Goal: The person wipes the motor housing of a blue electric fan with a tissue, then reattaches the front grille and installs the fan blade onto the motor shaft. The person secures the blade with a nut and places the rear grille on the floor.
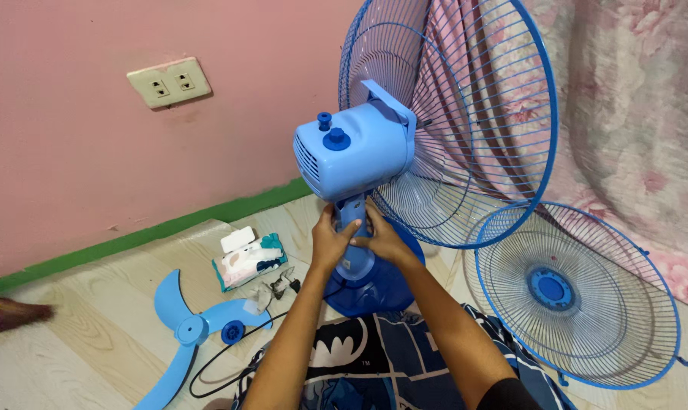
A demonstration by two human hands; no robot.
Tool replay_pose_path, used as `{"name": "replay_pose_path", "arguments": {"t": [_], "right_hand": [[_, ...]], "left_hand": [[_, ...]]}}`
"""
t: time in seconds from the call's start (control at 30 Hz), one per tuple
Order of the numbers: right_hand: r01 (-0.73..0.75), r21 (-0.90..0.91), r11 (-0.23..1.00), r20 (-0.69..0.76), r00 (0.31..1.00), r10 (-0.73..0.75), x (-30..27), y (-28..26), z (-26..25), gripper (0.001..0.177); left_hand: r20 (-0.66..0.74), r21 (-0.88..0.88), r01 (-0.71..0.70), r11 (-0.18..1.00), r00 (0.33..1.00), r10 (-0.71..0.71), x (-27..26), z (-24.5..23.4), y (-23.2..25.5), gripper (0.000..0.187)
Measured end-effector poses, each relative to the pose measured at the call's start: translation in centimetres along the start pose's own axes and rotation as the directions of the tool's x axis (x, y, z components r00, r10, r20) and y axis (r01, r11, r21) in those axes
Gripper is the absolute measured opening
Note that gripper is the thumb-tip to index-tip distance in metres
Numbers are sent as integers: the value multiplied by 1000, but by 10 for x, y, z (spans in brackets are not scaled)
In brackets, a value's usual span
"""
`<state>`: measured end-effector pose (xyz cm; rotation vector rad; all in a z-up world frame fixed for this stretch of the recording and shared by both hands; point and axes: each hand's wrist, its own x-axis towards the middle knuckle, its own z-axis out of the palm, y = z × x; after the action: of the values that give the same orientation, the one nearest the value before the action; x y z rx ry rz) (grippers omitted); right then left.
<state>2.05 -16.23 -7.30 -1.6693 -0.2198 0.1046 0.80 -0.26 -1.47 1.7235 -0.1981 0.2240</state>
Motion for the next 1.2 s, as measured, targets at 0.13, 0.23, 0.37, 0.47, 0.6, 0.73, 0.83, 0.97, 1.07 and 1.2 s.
{"name": "replay_pose_path", "arguments": {"t": [0.13,0.23,0.37,0.47,0.6,0.73,0.83,0.97,1.07,1.2], "right_hand": [[55,114,992,35,998,-59,3,-1,-1,105],[81,39,996,8,997,-82,4,1,-1,107],[199,-146,969,-48,977,-208,6,8,0,115],[145,-233,962,-89,981,-170,9,13,1,112],[162,-278,947,-128,971,-203,8,9,6,111],[64,-242,968,-195,974,-113,0,-9,16,102],[31,-249,968,-231,969,-91,-7,-23,20,86],[26,-235,972,-301,949,-98,-11,-33,25,87],[-3,-240,971,-344,935,-82,-11,-32,29,82],[53,-268,962,-387,908,-158,-9,-26,36,82]], "left_hand": [[-43,37,-51,998,998,53,-3,0,10,68],[-41,40,50,998,998,-48,-3,3,15,62],[-38,104,-9,995,999,13,1,1,17,57],[-21,109,-21,994,999,24,4,-1,14,58],[-4,109,24,994,1000,-24,7,-3,8,59],[41,73,-27,997,999,24,13,-6,-1,59],[117,35,4,999,993,-8,19,-8,-10,62],[193,-9,-28,1000,981,29,27,-10,-21,65],[239,-36,-49,998,969,56,32,-12,-25,66],[268,-103,-14,995,963,41,37,-13,-23,70]]}}
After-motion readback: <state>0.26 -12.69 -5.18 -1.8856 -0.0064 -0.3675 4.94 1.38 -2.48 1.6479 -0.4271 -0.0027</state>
